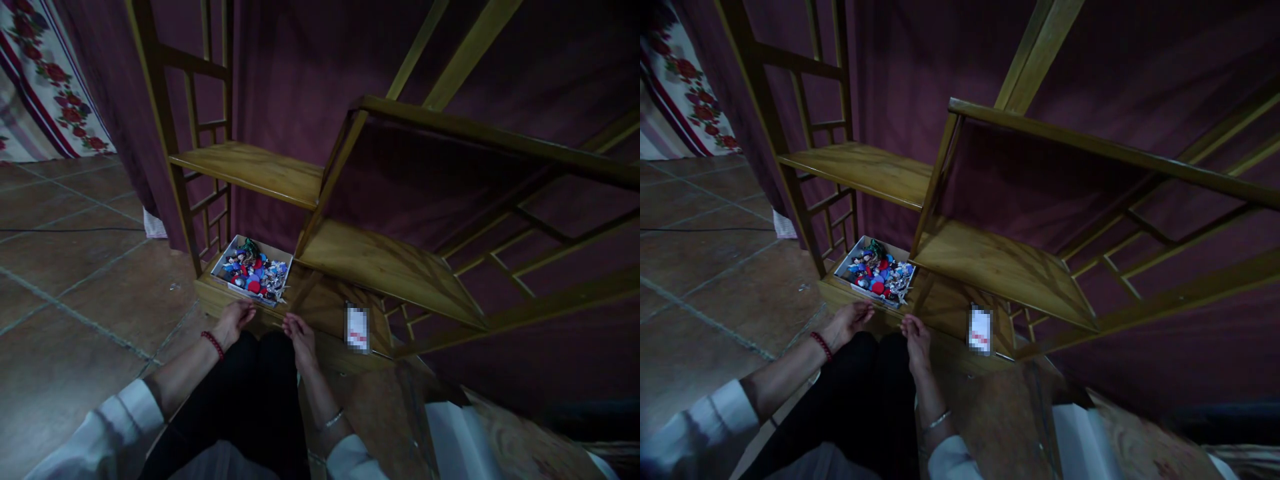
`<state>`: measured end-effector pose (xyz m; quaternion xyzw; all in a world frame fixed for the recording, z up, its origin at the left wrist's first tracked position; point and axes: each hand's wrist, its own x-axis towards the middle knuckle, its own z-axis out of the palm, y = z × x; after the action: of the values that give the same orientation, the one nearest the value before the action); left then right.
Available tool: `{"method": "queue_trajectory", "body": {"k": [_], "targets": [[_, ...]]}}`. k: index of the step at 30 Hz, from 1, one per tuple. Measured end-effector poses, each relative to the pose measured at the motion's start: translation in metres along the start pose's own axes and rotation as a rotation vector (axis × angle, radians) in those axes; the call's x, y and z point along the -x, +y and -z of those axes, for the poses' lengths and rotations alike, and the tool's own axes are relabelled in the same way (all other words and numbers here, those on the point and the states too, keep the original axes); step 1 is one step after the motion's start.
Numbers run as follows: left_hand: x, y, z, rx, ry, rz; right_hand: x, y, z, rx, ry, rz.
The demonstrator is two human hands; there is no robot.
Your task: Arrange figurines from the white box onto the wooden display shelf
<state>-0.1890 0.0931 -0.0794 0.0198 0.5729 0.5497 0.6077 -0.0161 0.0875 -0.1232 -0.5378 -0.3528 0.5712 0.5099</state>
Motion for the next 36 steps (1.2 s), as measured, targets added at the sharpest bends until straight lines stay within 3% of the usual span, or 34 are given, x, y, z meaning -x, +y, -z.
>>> {"method": "queue_trajectory", "body": {"k": [4, 12, 18, 25, 36], "targets": [[-0.024, 0.018, 0.002, 0.007, 0.057, -0.098, -0.014, -0.004, -0.025, 0.151, -0.101, 0.09], [-0.062, 0.042, -0.004, -0.142, 0.189, -0.315, -0.048, -0.001, -0.054, 0.366, -0.15, 0.196], [-0.079, 0.043, -0.008, -0.211, 0.169, -0.284, -0.074, 0.0, -0.078, 0.447, -0.179, 0.266], [-0.076, 0.039, -0.007, -0.221, 0.135, -0.238, -0.116, -0.009, -0.119, 0.643, -0.15, 0.357], [-0.087, 0.038, -0.003, -0.189, 0.096, -0.215, -0.144, -0.021, -0.174, 0.872, -0.078, 0.287]]}}
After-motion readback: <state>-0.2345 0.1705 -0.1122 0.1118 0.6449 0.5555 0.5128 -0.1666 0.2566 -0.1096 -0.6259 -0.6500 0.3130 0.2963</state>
